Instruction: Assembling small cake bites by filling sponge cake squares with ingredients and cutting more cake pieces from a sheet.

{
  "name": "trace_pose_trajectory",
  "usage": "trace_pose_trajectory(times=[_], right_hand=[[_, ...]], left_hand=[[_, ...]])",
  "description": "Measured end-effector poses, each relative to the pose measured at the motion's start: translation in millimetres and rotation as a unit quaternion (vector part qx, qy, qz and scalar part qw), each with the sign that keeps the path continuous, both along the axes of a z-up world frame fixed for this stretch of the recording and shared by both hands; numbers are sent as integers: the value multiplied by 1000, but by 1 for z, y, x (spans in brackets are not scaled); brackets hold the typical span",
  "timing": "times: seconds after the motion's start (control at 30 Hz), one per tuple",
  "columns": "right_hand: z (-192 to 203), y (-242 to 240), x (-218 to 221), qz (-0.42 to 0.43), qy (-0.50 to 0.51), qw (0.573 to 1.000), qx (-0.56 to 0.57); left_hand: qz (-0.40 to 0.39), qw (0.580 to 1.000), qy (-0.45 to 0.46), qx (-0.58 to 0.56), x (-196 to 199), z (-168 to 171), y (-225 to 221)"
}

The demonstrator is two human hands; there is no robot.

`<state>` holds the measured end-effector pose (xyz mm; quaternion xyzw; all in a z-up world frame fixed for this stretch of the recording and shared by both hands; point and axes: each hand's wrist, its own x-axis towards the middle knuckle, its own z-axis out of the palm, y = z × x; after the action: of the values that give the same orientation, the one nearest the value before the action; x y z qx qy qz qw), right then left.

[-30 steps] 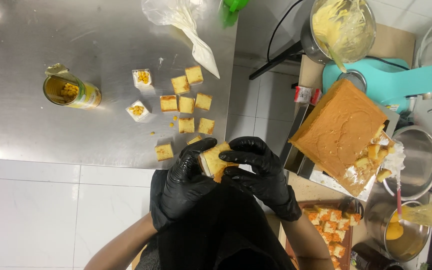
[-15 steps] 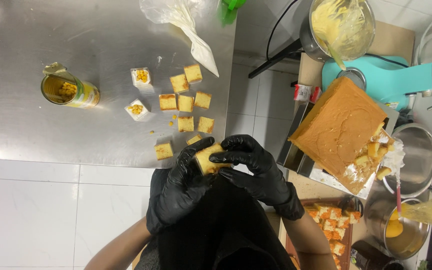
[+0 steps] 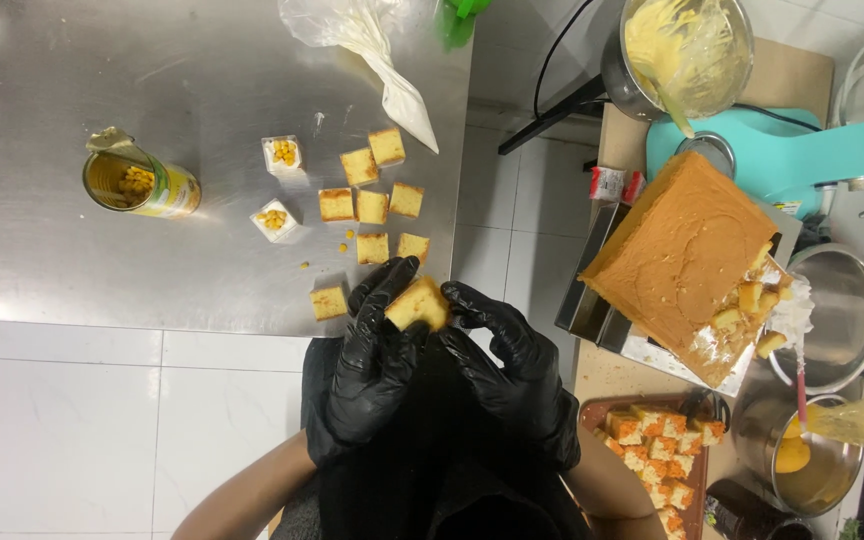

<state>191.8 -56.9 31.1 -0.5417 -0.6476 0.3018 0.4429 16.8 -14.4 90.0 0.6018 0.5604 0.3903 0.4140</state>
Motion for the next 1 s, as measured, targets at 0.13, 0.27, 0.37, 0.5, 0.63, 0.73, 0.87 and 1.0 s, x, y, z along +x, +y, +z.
trace_pose_trajectory(times=[0.13, 0.27, 0.37, 0.5, 0.63, 0.73, 0.87, 1.0], right_hand=[[-5, -4, -5, -30, 4, 1000, -4], [-10, -3, -17, -68, 10, 998, -6], [-13, 0, -17, -93, 14, 996, -9], [-17, 2, -18, -131, 17, 991, -11], [-26, 11, -22, -155, 20, 988, -11], [-42, 16, -16, -160, 81, 983, -28], [-27, 19, -13, -108, 229, 965, -73], [-25, 13, -9, -62, 155, 981, -94]], left_hand=[[-67, 987, -138, 43, 1, -53, -20], [-75, 986, -145, 35, 2, -56, -21], [-81, 985, -150, 28, 1, -58, -21], [-91, 983, -160, 18, 2, -59, -22], [-97, 981, -166, 13, 2, -55, -20], [-96, 988, -115, 42, 4, -52, -19], [20, 956, -282, -78, 11, -63, -20], [-89, 978, -79, -172, -12, -31, -7]])
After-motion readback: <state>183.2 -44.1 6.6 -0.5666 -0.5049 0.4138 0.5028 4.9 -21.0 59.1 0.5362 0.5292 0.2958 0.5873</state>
